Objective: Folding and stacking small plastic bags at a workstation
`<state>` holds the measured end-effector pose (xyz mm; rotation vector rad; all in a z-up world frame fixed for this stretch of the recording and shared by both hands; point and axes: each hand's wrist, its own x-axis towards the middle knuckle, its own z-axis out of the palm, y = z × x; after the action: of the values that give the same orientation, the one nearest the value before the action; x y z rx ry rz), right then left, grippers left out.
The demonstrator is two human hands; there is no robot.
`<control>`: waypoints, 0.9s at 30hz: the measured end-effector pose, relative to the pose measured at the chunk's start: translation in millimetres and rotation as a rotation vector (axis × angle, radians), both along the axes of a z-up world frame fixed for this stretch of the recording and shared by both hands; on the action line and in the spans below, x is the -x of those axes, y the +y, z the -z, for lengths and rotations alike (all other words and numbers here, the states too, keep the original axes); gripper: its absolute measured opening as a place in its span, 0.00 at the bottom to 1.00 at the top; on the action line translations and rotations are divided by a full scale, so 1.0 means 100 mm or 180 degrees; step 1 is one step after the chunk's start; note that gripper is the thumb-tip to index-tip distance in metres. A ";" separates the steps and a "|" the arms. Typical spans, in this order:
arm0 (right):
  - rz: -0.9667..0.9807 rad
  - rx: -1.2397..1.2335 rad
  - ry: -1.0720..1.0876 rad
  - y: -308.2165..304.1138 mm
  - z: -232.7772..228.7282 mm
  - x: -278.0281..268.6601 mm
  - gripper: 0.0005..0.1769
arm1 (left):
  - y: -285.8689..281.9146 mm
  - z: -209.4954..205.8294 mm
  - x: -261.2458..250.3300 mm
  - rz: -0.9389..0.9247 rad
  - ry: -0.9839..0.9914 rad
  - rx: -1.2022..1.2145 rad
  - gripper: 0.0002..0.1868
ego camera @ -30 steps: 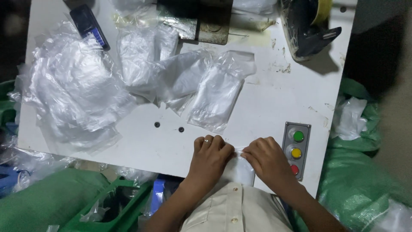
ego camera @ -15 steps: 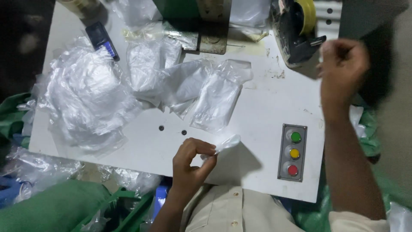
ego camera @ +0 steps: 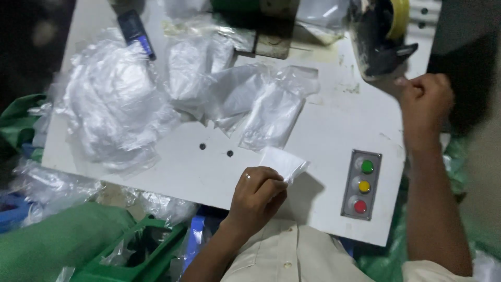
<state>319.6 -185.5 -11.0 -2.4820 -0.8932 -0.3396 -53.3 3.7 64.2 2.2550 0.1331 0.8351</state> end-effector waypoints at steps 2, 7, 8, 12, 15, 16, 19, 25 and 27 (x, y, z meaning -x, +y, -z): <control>0.0054 -0.0343 0.0293 0.07 -0.31 0.44 0.20 | 0.02 0.04 -0.18 0.0144 -0.0055 -0.0061 0.06; -0.0152 -0.1472 0.3352 0.07 -0.95 1.80 0.10 | -0.13 0.22 -0.32 0.0590 0.0121 -0.0280 0.10; -0.0115 -0.1520 0.3380 0.17 -0.89 1.88 0.10 | -0.11 0.21 -0.33 0.0637 0.0160 -0.0301 0.10; -0.0386 -0.0406 0.3903 0.31 -0.80 2.05 0.11 | -0.25 0.33 -0.36 0.0245 0.0269 -0.0419 0.06; -0.0409 -0.0250 0.3452 0.28 -0.91 2.03 0.12 | -0.30 0.03 -0.41 -0.0181 0.0507 0.0818 0.07; -0.0246 0.0149 0.2877 0.27 -0.95 2.03 0.14 | -0.33 -0.16 -0.40 -0.0205 0.0644 0.1988 0.08; -0.0224 -0.0123 0.2358 0.14 -0.82 2.06 0.31 | -0.25 -0.14 -0.48 0.0006 0.0593 0.4060 0.06; 0.0920 -0.0877 0.4259 -0.22 -0.76 1.97 0.22 | -0.19 -0.12 -0.52 0.0451 0.1444 0.4405 0.17; 0.1123 -0.1242 0.2772 -0.73 -0.38 1.78 0.20 | -0.07 -0.10 -0.52 0.0430 0.1351 0.4293 0.15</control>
<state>141.4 -258.4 27.5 -2.0712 -0.0220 0.4081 -1.6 -3.1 74.7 1.0788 0.5428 0.0445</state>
